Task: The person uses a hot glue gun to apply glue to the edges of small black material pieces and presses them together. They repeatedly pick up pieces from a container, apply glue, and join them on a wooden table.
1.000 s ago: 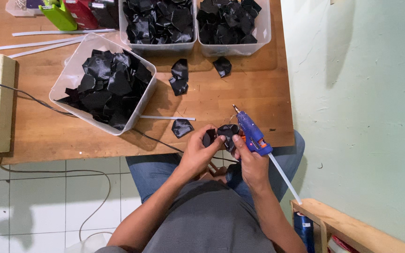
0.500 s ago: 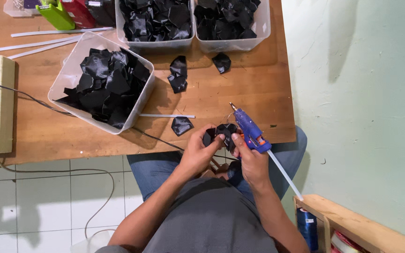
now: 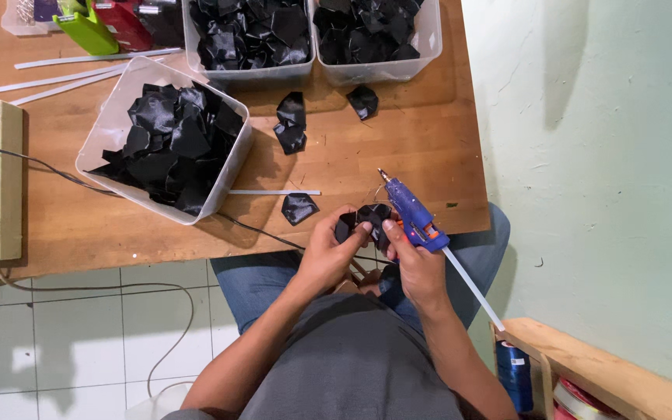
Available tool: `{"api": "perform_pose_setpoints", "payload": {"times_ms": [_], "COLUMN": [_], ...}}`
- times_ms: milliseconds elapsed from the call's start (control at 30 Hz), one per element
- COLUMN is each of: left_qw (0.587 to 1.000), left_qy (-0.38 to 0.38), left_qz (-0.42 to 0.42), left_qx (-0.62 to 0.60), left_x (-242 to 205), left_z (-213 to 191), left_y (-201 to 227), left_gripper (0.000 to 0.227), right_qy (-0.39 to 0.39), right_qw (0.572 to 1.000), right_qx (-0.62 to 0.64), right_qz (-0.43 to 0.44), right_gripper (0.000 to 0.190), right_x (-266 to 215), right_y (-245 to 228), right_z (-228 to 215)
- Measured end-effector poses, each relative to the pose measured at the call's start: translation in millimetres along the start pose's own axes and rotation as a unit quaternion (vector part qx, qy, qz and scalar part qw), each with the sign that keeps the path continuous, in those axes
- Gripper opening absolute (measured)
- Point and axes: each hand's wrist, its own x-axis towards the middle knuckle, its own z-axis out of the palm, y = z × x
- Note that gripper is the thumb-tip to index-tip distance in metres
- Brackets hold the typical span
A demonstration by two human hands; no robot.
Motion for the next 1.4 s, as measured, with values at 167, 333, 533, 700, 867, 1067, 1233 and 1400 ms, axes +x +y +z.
{"api": "perform_pose_setpoints", "payload": {"times_ms": [167,333,533,700,867,1067,1233,1400], "left_qw": [1.000,1.000,1.000,0.999,0.999,0.999,0.999,0.999], "left_qy": [-0.001,0.006,0.007,0.010,0.008,-0.001,-0.017,-0.017], "left_qz": [0.011,0.020,0.026,0.035,0.033,0.032,0.040,0.031], "left_qx": [-0.004,-0.011,-0.011,-0.001,0.012,0.024,0.020,0.003], "left_x": [2,0,-4,-2,-7,-7,-10,-7], "left_z": [-1,-4,-7,-4,-4,-4,-2,-2], "left_y": [-10,-4,-1,-8,1,1,12,-2], "left_gripper": [0.006,0.008,0.010,0.008,0.011,0.012,0.010,0.009], "right_qy": [0.000,-0.013,-0.030,-0.040,-0.018,0.006,0.030,0.036], "right_qw": [1.000,1.000,0.998,0.995,0.998,0.999,0.999,0.999], "right_qx": [-0.009,-0.014,0.061,0.084,0.055,0.026,-0.003,0.007], "right_qz": [0.002,-0.006,-0.017,-0.032,-0.037,-0.032,-0.017,-0.016], "right_gripper": [0.009,0.009,0.007,0.007,0.012,0.014,0.011,0.013], "right_x": [0,-2,5,4,0,0,-1,2], "right_y": [9,-8,-13,-18,-24,-18,-11,5], "right_z": [-2,1,-2,-2,4,1,-2,-6]}}
